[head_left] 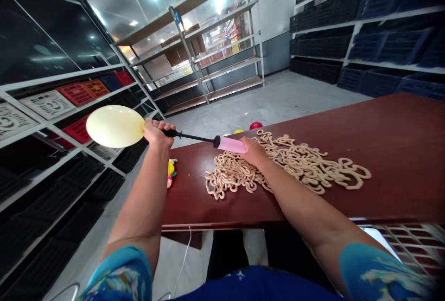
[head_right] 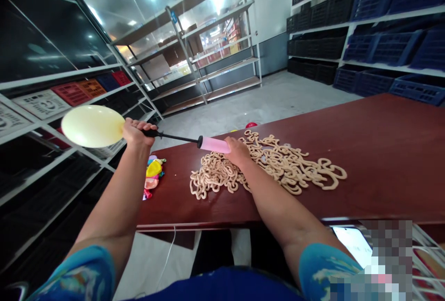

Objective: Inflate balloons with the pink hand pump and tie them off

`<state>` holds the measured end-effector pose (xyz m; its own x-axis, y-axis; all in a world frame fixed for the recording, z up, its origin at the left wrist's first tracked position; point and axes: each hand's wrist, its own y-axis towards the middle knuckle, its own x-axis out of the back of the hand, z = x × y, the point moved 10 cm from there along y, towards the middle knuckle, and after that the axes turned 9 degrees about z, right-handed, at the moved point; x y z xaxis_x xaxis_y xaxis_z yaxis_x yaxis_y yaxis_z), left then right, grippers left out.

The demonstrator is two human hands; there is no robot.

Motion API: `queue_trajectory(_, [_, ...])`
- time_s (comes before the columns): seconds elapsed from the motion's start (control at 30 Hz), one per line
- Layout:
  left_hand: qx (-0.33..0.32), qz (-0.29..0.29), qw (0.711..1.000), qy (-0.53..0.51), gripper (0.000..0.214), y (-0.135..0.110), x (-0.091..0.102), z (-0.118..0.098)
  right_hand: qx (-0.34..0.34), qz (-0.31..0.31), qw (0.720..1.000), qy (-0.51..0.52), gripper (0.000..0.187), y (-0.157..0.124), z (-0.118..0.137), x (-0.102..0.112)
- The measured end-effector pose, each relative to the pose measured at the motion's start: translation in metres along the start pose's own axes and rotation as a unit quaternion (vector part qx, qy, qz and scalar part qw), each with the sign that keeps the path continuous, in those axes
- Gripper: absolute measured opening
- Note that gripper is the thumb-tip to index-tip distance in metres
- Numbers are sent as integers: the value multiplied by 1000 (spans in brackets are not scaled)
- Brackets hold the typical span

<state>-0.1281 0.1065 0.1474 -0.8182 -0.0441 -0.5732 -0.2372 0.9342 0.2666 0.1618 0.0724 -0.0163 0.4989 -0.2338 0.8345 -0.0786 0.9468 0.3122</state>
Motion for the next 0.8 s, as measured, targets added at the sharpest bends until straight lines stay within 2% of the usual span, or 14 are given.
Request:
queue_trajectory(0.07, [-7, 11, 1000, -6, 39, -2, -2, 5, -21, 7, 1000, 12, 35, 0, -7, -5])
queue_trajectory(0.13, [-5, 24, 1000, -12, 40, -8, -6, 18, -34, 4, 999, 14, 34, -1, -12, -6])
queue_trajectory(0.4, [46, 33, 998, -13, 44, -44, -33, 97, -4, -14, 1000, 15, 34, -2, -6, -3])
queue_trajectory(0.5, [65, 37, 997, -22, 45, -51, -40, 116, -2, -20, 1000, 13, 33, -3, -3, -1])
queue_trajectory(0.57, [63, 37, 997, -32, 43, -49, -39, 115, 4, -25, 1000, 6, 33, -4, 2, 2])
queue_trajectory(0.63, [58, 31, 997, -36, 41, -43, -33, 103, 16, -30, 999, -3, 35, -6, 9, 6])
queue_trajectory(0.8, [48, 14, 998, -24, 40, -18, -14, 47, 32, -35, 999, -17, 39, -5, 12, 13])
